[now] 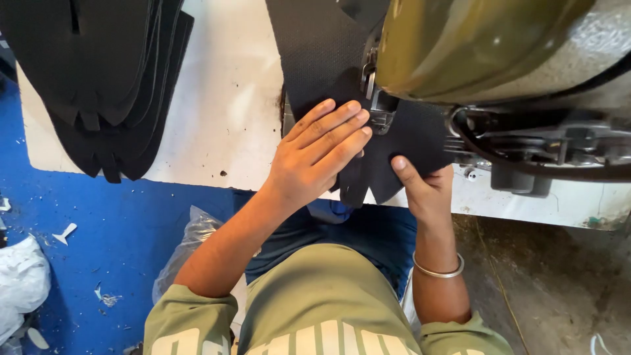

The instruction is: The person uses a sewing machine to stitch a black strap onto the edge of a black slipper sole. They repeatedly pick up a sole, align the strap, sew it, and then cut the thread before moving to the next item.

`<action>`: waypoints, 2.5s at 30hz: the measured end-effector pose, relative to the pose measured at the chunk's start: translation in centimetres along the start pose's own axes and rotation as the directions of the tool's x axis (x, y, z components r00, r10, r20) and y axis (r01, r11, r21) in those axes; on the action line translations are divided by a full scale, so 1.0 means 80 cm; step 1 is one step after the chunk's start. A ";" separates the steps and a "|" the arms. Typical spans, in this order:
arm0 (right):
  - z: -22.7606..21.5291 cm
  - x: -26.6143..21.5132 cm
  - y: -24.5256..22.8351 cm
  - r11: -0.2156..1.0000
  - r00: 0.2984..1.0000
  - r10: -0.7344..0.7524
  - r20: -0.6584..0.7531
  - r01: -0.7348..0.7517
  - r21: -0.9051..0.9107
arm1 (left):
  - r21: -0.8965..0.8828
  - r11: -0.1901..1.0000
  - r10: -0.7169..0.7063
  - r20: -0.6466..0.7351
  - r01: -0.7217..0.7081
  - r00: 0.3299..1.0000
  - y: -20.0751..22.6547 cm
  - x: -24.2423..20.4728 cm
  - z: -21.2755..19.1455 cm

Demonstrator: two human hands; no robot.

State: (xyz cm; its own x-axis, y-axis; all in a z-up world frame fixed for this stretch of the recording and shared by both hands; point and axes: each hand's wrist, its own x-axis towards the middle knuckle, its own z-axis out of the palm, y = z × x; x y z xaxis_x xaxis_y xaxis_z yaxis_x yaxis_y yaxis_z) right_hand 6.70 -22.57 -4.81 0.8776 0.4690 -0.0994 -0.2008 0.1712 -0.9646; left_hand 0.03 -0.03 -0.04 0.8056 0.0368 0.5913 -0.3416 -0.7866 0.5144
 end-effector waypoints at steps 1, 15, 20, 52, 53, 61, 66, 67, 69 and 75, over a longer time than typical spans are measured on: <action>0.003 0.004 -0.003 1.000 1.000 0.001 0.001 -0.001 0.001 | 0.001 1.000 -0.001 0.001 0.001 1.000 0.000 0.000 0.000; -0.011 0.030 0.000 1.000 0.997 0.014 -0.075 -0.016 -0.025 | 0.065 0.998 -0.027 -0.007 0.027 1.000 0.011 0.014 0.003; -0.020 0.025 0.023 0.989 0.999 -0.006 -0.051 -0.002 -0.147 | 0.076 0.995 -0.065 0.003 0.064 0.998 0.022 0.022 -0.001; 0.029 0.006 0.124 0.993 0.997 -0.010 -0.072 0.019 0.117 | 0.064 0.969 -0.232 -0.104 0.240 0.967 0.044 0.016 0.021; 0.027 0.004 0.129 0.996 0.995 -0.094 -0.031 0.094 -0.005 | 0.037 0.974 -0.219 -0.105 0.224 0.970 0.039 0.015 0.021; 0.057 -0.004 0.124 0.941 0.970 -0.234 0.071 0.245 -0.235 | 0.140 0.984 -0.112 -0.010 0.113 0.994 0.034 0.029 -0.006; 0.081 0.003 0.102 0.863 0.929 -0.340 0.148 0.370 -0.344 | 0.259 0.965 -0.058 0.063 0.040 0.996 0.033 0.030 -0.008; 0.078 -0.001 0.113 0.864 0.930 -0.338 0.146 0.368 -0.345 | 0.257 0.966 -0.058 0.066 0.040 0.996 0.031 0.030 -0.010; 0.071 -0.010 0.136 0.943 0.978 -0.202 0.048 0.208 -0.258 | 0.257 0.966 -0.047 0.077 0.026 0.996 0.026 0.029 -0.011; 0.098 0.008 0.102 0.878 0.947 -0.293 0.136 0.322 -0.354 | 0.092 0.986 -0.139 0.007 0.138 0.990 0.025 0.029 -0.008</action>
State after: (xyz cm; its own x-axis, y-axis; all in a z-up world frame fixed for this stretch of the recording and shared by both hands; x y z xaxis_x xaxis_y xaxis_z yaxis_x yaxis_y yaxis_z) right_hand 2.24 -14.08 -10.81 0.8302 0.5117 0.2214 0.2607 -0.0053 -0.9654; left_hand 0.91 -1.09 2.77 0.8487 0.1416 0.5095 -0.1811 -0.8274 0.5316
